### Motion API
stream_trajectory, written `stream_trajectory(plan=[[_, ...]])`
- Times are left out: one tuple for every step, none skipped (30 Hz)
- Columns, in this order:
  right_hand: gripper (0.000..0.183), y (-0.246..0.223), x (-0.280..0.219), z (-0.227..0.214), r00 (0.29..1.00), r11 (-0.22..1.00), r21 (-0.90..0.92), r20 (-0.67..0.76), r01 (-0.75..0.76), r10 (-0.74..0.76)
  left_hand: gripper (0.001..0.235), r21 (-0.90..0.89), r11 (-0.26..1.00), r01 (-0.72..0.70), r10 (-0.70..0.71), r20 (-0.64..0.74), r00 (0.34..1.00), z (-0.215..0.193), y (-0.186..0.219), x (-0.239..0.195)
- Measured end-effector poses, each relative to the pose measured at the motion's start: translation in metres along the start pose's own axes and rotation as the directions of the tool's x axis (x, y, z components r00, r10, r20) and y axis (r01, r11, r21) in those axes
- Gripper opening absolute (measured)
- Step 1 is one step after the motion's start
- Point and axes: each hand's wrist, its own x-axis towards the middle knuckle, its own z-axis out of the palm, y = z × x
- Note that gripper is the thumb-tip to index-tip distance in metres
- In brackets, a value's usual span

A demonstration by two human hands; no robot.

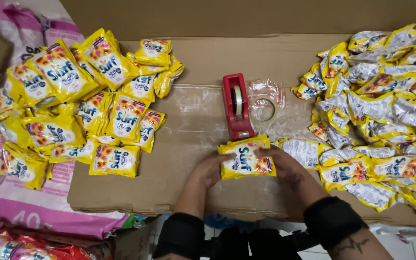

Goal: The person repeatedly picks yellow Surf detergent packets from a pile, folds them, and places them into a clear plastic bag on a cardboard table. A red tape dispenser is visible but not used. The person continues this process for the duration of the clip.

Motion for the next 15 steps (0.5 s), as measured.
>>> stream_trajectory(plan=[[0.052,-0.004,-0.004,0.005,1.0,1.0,0.0,0.0,-0.001,0.001,0.047,-0.001,1.0,0.0,0.0,-0.001,1.0,0.006,0.003,-0.006],[0.052,-0.009,-0.008,0.009,1.0,0.998,-0.06,0.017,-0.011,0.012,0.046,0.063,0.997,-0.044,0.044,-0.003,0.999,0.012,0.005,-0.012],[0.053,-0.012,-0.014,0.014,0.999,0.993,-0.115,0.029,-0.016,0.02,0.047,0.13,0.988,-0.081,0.082,0.001,0.997,0.018,0.007,-0.019],[0.053,-0.014,-0.017,0.015,1.0,0.994,-0.111,0.024,-0.014,0.017,0.047,0.132,0.988,-0.076,0.076,0.004,0.997,0.015,0.004,-0.018],[0.054,-0.02,-0.018,0.016,0.999,0.981,-0.193,0.035,0.001,0.006,0.051,0.17,0.978,-0.121,0.116,0.04,0.992,0.014,0.005,-0.014],[0.056,-0.027,-0.018,0.018,0.999,0.962,-0.273,0.046,0.016,-0.004,0.055,0.205,0.964,-0.167,0.154,0.078,0.985,0.012,0.006,-0.011],[0.056,-0.03,-0.026,0.028,0.999,0.962,-0.272,0.045,0.014,-0.002,0.055,0.204,0.965,-0.165,0.153,0.077,0.985,0.012,0.005,-0.013],[0.056,-0.034,-0.033,0.039,1.0,0.94,-0.34,0.02,-0.007,0.015,0.057,0.25,0.949,-0.193,0.179,0.079,0.981,0.011,0.003,-0.016],[0.057,-0.039,-0.039,0.049,1.0,0.913,-0.408,-0.004,-0.027,0.028,0.059,0.296,0.929,-0.223,0.208,0.084,0.975,0.011,0.003,-0.018],[0.057,-0.04,-0.04,0.049,1.0,0.912,-0.409,-0.003,-0.027,0.028,0.059,0.296,0.928,-0.225,0.209,0.084,0.974,0.011,0.002,-0.02],[0.057,-0.042,-0.042,0.048,0.998,0.843,-0.536,-0.057,-0.039,0.01,0.062,0.367,0.909,-0.196,0.193,0.048,0.98,0.011,0.003,-0.022],[0.057,-0.044,-0.043,0.048,0.994,0.757,-0.651,-0.108,-0.059,-0.015,0.065,0.435,0.885,-0.165,0.179,0.01,0.984,0.012,0.004,-0.024],[0.057,-0.043,-0.046,0.042,0.994,0.757,-0.651,-0.11,-0.061,-0.015,0.065,0.434,0.886,-0.164,0.177,0.011,0.984,0.007,0.0,-0.023],[0.059,-0.042,-0.048,0.037,0.998,0.721,-0.691,-0.069,-0.048,0.001,0.068,0.516,0.831,-0.208,0.224,0.033,0.974,0.003,-0.004,-0.022],[0.061,-0.043,-0.048,0.032,1.0,0.681,-0.731,-0.025,-0.03,0.016,0.072,0.592,0.765,-0.254,0.272,0.06,0.96,-0.001,-0.005,-0.02]])
